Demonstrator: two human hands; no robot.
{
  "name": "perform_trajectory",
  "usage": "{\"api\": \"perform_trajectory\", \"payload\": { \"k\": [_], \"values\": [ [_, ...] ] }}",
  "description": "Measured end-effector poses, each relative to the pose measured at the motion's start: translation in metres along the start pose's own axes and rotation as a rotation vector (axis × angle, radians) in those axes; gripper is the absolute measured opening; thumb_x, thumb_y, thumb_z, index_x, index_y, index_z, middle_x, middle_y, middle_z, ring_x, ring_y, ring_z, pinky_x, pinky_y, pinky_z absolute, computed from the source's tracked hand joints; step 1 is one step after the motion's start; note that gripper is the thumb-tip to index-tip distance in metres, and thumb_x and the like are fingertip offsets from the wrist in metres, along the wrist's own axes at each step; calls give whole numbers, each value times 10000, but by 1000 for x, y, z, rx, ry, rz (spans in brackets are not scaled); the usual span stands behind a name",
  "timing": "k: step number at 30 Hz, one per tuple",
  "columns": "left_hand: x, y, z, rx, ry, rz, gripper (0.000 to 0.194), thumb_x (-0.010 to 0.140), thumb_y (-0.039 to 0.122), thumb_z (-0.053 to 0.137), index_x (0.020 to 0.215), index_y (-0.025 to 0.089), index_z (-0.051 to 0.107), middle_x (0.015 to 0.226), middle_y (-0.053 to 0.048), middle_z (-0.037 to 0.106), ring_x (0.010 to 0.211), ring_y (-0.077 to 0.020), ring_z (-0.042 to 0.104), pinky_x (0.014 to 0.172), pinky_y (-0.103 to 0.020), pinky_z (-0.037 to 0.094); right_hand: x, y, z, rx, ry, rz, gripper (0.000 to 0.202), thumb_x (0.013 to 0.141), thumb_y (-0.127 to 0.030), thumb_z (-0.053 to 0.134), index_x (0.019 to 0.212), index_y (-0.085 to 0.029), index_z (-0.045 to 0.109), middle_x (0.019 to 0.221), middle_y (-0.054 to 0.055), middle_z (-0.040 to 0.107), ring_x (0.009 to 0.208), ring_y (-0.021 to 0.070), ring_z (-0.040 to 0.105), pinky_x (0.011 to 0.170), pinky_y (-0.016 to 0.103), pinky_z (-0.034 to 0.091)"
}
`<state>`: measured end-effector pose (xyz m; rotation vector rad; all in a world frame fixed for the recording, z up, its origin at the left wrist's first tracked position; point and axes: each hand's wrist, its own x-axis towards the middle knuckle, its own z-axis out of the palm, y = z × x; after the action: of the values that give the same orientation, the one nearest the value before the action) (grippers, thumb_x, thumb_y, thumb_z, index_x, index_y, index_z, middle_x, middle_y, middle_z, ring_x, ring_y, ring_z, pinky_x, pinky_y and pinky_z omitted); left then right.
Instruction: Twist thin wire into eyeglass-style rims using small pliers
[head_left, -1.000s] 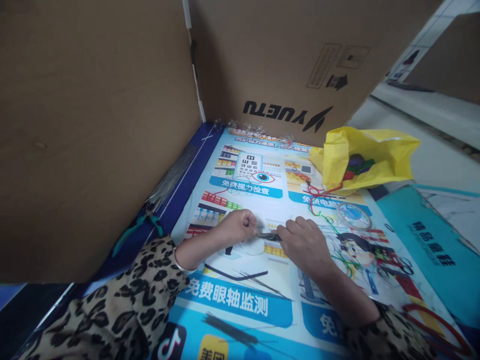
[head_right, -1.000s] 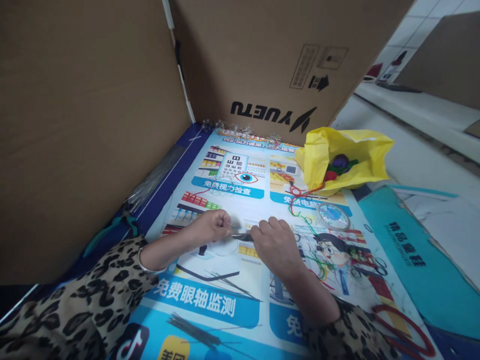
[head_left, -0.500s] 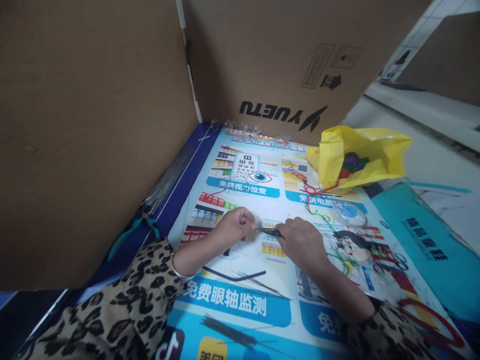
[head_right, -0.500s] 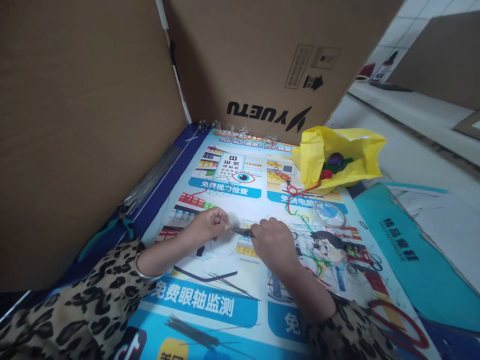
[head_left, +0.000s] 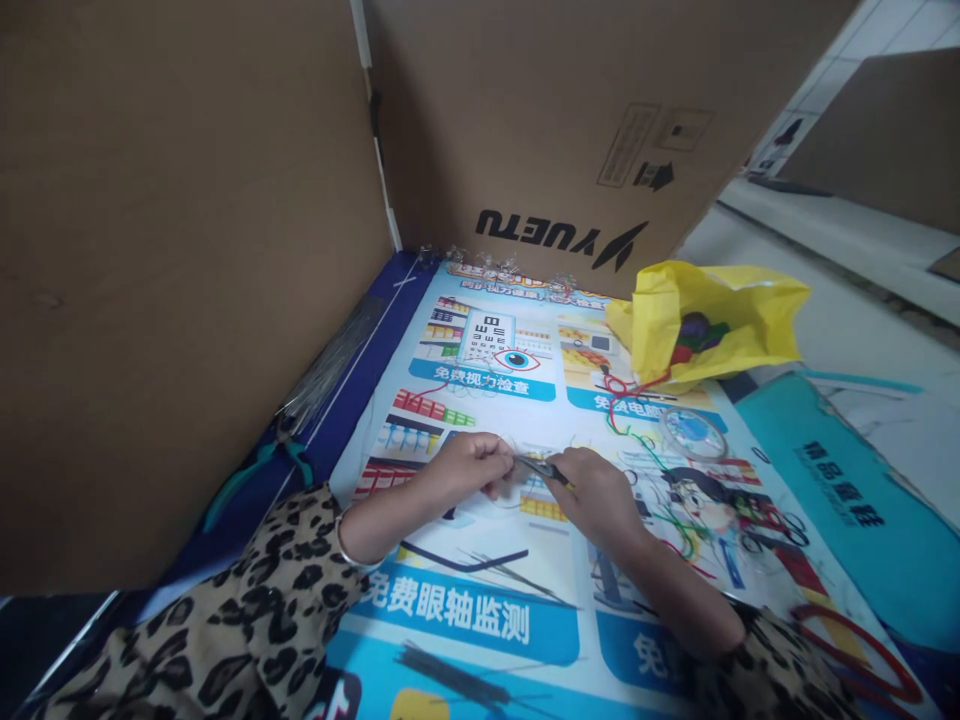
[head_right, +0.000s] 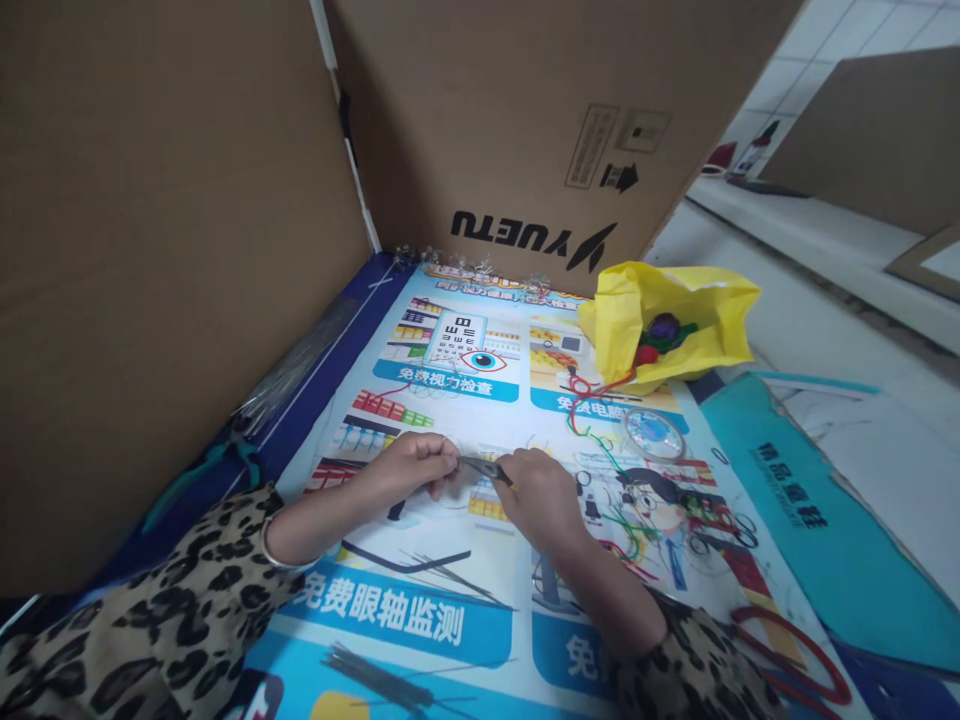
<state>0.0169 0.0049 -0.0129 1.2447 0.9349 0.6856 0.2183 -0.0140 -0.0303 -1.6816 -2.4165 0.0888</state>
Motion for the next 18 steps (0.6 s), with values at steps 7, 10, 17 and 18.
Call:
{"api": "perform_trajectory", "payload": {
  "k": [7,10,17,18],
  "values": [
    [-1,-2,-2,135,16,75,178,763,284,492,665,142,538,530,34,496,466,-70,434,484,-185,333,2,3,-1,7,68,-68,138,802,-223,512,818,-185,643,723,35,587,760,172,507,691,263,341],
    [-2,1,-2,208,42,91,180,772,285,473,673,150,538,534,43,482,466,-71,410,486,-188,320,3,7,-3,-44,140,-128,126,785,-199,528,826,-179,645,729,43,569,745,174,469,709,284,327],
    [-5,7,-1,352,70,139,202,794,280,442,663,156,533,533,50,445,512,-87,403,511,-195,302,3,9,-5,-110,275,-177,123,797,-216,527,818,-181,643,715,46,550,730,176,432,692,302,311],
    [-5,7,-1,358,72,141,202,797,278,437,667,157,533,538,49,445,516,-88,404,515,-196,302,3,9,-5,-105,292,-191,123,793,-205,527,822,-178,643,712,46,550,728,175,433,693,303,314]
  ]
}}
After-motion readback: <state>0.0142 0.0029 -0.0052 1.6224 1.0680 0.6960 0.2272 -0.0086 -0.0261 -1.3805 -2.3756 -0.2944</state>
